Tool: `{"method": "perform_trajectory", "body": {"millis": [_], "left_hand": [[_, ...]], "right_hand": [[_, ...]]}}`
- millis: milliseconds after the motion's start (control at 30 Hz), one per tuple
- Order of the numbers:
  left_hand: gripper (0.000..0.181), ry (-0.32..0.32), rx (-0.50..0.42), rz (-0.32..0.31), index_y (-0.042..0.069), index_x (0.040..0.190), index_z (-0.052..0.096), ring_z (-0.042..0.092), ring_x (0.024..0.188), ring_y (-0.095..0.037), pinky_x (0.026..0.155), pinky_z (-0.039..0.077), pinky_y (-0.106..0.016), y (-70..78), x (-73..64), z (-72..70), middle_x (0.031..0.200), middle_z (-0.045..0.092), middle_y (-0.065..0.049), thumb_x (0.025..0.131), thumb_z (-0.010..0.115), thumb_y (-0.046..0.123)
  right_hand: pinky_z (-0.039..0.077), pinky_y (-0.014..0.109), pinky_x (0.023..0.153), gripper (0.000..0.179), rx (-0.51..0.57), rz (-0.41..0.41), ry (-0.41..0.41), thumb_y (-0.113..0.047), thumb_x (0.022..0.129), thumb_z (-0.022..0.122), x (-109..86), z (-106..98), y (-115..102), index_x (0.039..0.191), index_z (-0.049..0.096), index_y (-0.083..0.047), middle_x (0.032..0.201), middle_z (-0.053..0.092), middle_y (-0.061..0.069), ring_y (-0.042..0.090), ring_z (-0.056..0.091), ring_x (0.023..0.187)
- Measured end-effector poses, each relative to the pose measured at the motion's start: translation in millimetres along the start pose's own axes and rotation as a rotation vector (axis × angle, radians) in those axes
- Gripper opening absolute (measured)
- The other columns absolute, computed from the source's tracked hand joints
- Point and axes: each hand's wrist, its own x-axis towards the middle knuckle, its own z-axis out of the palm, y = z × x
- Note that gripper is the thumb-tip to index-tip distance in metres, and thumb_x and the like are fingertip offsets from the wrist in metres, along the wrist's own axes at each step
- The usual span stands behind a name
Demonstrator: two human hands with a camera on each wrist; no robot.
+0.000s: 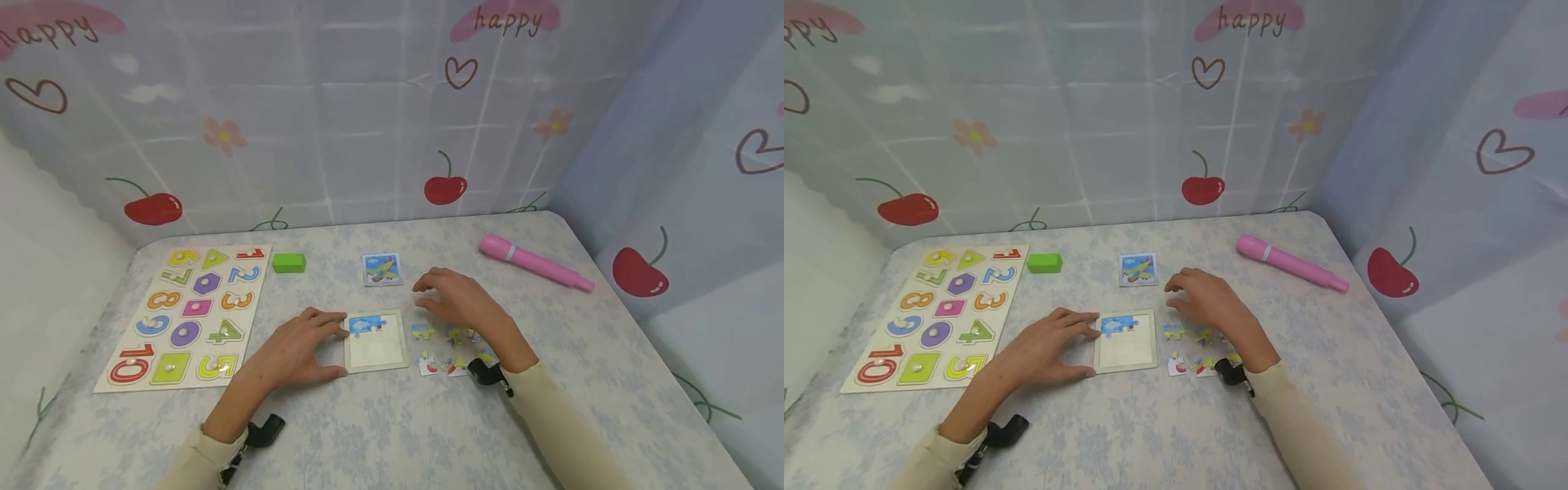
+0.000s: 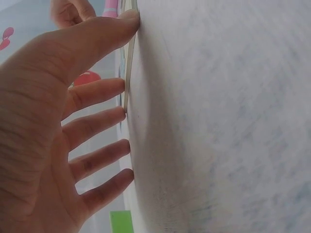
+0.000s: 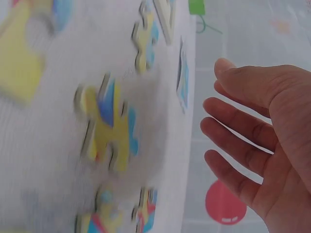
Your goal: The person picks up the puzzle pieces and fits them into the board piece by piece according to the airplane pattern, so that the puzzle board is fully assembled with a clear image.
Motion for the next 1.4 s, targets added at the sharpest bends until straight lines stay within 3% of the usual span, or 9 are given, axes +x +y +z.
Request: {"method": "perform_trajectory", "body": {"millis": [333, 600, 767, 1100, 1400], "left_hand": [[0.059, -0.012, -0.006, -0.010, 0.020, 0.132, 0.076, 0.056, 0.135, -0.026, 0.102, 0.054, -0.052, 0.0, 0.5, 0.8, 0.157, 0.058, 0.000, 0.084, 0.090, 0.052], [0.059, -0.022, -0.015, -0.011, 0.020, 0.133, 0.076, 0.056, 0.135, -0.026, 0.102, 0.054, -0.052, 0.4, 0.1, 2.4, 0.158, 0.058, 0.000, 0.085, 0.089, 0.052], [0.059, -0.021, -0.003, -0.014, 0.020, 0.133, 0.075, 0.056, 0.135, -0.026, 0.102, 0.054, -0.052, 0.5, -0.5, 1.8, 0.158, 0.058, 0.000, 0.085, 0.089, 0.052], [0.059, -0.010, -0.016, -0.013, 0.020, 0.133, 0.076, 0.056, 0.134, -0.025, 0.102, 0.054, -0.052, 0.7, -0.7, 1.1, 0.158, 0.058, 0.001, 0.085, 0.089, 0.052], [0.058, -0.003, -0.015, -0.002, 0.020, 0.133, 0.076, 0.056, 0.133, -0.025, 0.101, 0.054, -0.052, -0.2, -0.8, 1.9, 0.158, 0.058, 0.000, 0.086, 0.089, 0.052]], "right_hand": [[0.057, 0.049, 0.098, 0.027, 0.007, 0.055, 0.027, -0.022, 0.099, 0.081, -19.2, -6, 35, 0.124, 0.078, -0.012, 0.121, 0.073, 0.004, 0.026, 0.070, 0.116], [0.054, 0.052, 0.101, 0.032, 0.046, 0.112, -0.036, -0.021, 0.098, 0.080, -35.9, -11, 60, 0.128, 0.078, -0.008, 0.125, 0.073, 0.007, 0.029, 0.067, 0.120], [0.053, 0.054, 0.103, 0.034, 0.077, 0.101, -0.056, -0.021, 0.095, 0.084, -43.5, -13, 72, 0.125, 0.079, -0.007, 0.123, 0.072, 0.008, 0.031, 0.065, 0.119], [0.052, 0.054, 0.103, 0.035, 0.081, 0.059, -0.034, -0.022, 0.094, 0.086, -47.0, -10, 79, 0.124, 0.078, -0.006, 0.121, 0.069, 0.008, 0.030, 0.063, 0.116], [0.055, 0.051, 0.095, 0.034, 0.021, 0.045, -0.026, -0.031, 0.094, 0.086, -40.4, -10, 67, 0.122, 0.079, -0.014, 0.118, 0.070, 0.002, 0.024, 0.063, 0.111]]}}
